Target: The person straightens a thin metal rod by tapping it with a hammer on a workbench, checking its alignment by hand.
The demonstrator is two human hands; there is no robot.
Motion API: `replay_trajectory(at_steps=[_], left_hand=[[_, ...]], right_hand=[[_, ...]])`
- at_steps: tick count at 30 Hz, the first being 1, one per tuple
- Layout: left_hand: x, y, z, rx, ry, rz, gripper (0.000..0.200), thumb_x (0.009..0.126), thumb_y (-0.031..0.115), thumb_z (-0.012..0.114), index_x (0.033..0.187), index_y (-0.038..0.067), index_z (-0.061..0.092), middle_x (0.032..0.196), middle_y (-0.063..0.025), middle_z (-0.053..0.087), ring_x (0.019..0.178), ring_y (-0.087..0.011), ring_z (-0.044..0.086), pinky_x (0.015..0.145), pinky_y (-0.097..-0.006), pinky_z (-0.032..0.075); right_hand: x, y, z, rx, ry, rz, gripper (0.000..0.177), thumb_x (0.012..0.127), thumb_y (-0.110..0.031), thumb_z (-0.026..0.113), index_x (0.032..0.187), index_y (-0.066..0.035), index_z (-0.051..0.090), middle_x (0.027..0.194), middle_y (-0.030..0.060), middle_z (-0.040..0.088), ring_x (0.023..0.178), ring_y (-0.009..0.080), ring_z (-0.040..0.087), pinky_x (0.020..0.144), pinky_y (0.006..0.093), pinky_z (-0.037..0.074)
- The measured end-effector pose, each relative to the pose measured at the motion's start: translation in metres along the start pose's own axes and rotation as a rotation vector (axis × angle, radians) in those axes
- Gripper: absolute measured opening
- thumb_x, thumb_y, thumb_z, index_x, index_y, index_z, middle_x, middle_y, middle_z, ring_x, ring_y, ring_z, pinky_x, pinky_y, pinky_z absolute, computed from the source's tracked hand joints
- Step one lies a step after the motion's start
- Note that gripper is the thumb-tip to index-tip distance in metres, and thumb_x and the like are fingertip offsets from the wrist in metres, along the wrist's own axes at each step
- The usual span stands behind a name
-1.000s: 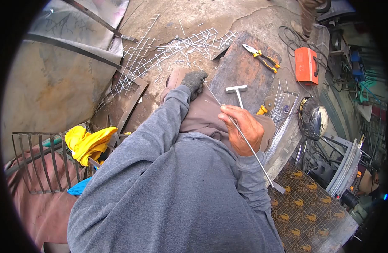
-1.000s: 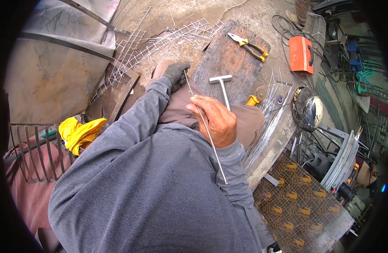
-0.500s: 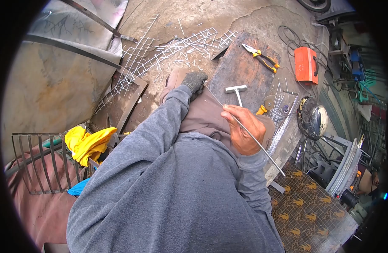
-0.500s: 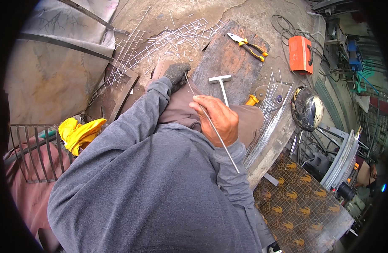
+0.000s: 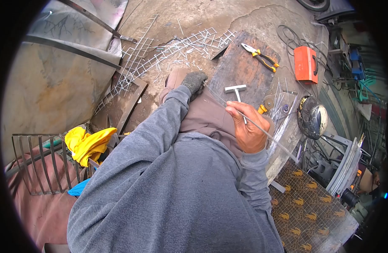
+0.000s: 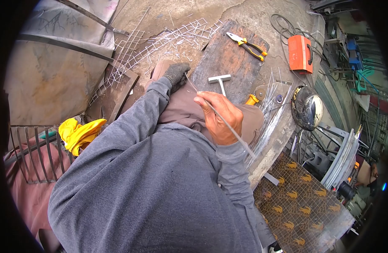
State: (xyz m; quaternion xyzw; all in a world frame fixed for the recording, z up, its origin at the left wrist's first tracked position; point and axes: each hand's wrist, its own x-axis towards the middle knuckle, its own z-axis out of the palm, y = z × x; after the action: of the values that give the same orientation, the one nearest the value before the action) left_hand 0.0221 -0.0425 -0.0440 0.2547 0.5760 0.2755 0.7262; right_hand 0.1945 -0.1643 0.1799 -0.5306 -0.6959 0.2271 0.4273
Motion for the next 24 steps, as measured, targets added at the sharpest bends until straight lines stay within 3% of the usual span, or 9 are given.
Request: replay_trajectory(at_steps=[1, 3, 9, 13, 19, 24], left_hand=[[0.001, 0.000, 0.000, 0.001, -0.001, 0.001, 0.018, 0.091, 0.022, 0.058, 0.077, 0.010, 0.057, 0.053, -0.0026, 0.048, 0.036, -0.0176, 0.043, 0.034, -0.0338, 0.033], [0.004, 0.002, -0.001, -0.291, 0.080, -0.124, 0.018, 0.095, 0.019, 0.056, 0.079, 0.012, 0.056, 0.055, 0.0007, 0.047, 0.036, -0.0143, 0.041, 0.032, -0.0301, 0.032], [0.005, 0.008, -0.012, -0.601, 0.090, -0.148, 0.018, 0.099, 0.021, 0.055, 0.083, 0.013, 0.056, 0.057, 0.0033, 0.045, 0.035, -0.0103, 0.032, 0.031, -0.0250, 0.029], [0.003, 0.009, -0.012, -0.536, 0.056, -0.151, 0.008, 0.101, 0.020, 0.050, 0.095, 0.015, 0.054, 0.057, 0.0058, 0.045, 0.039, -0.0096, 0.037, 0.033, -0.0247, 0.031], [0.006, 0.005, -0.015, -0.583, 0.018, -0.143, 0.013, 0.102, 0.021, 0.045, 0.109, 0.014, 0.054, 0.061, 0.0056, 0.045, 0.041, -0.0103, 0.038, 0.035, -0.0256, 0.031], [0.001, 0.008, -0.014, -0.586, -0.002, -0.141, 0.013, 0.102, 0.021, 0.045, 0.110, 0.014, 0.053, 0.061, 0.0052, 0.044, 0.040, -0.0107, 0.035, 0.035, -0.0260, 0.030]], right_hand=[[0.000, 0.001, 0.001, -0.003, 0.009, -0.029, 0.019, 0.081, -0.010, 0.077, 0.096, -0.001, 0.070, 0.091, 0.0118, 0.072, 0.082, 0.0252, 0.072, 0.070, 0.0325, 0.057], [-0.003, 0.002, 0.005, -0.018, -0.016, -0.073, 0.022, 0.080, -0.010, 0.078, 0.098, -0.002, 0.070, 0.092, 0.0121, 0.072, 0.083, 0.0257, 0.071, 0.070, 0.0330, 0.057], [-0.008, -0.028, -0.001, 0.007, -0.087, -0.151, 0.032, 0.075, -0.011, 0.082, 0.102, -0.002, 0.069, 0.093, 0.0118, 0.071, 0.084, 0.0261, 0.071, 0.070, 0.0333, 0.058], [-0.007, -0.048, -0.015, 0.089, -0.058, -0.209, 0.033, 0.074, -0.017, 0.082, 0.100, -0.001, 0.069, 0.090, 0.0108, 0.071, 0.082, 0.0249, 0.072, 0.068, 0.0322, 0.059], [-0.009, -0.055, -0.008, 0.210, 0.011, -0.269, 0.030, 0.077, -0.021, 0.081, 0.095, 0.000, 0.070, 0.088, 0.0123, 0.071, 0.083, 0.0266, 0.072, 0.072, 0.0344, 0.061], [-0.005, -0.059, -0.008, 0.229, -0.015, -0.276, 0.026, 0.079, -0.022, 0.079, 0.091, 0.000, 0.070, 0.085, 0.0119, 0.072, 0.082, 0.0268, 0.073, 0.073, 0.0351, 0.061]])
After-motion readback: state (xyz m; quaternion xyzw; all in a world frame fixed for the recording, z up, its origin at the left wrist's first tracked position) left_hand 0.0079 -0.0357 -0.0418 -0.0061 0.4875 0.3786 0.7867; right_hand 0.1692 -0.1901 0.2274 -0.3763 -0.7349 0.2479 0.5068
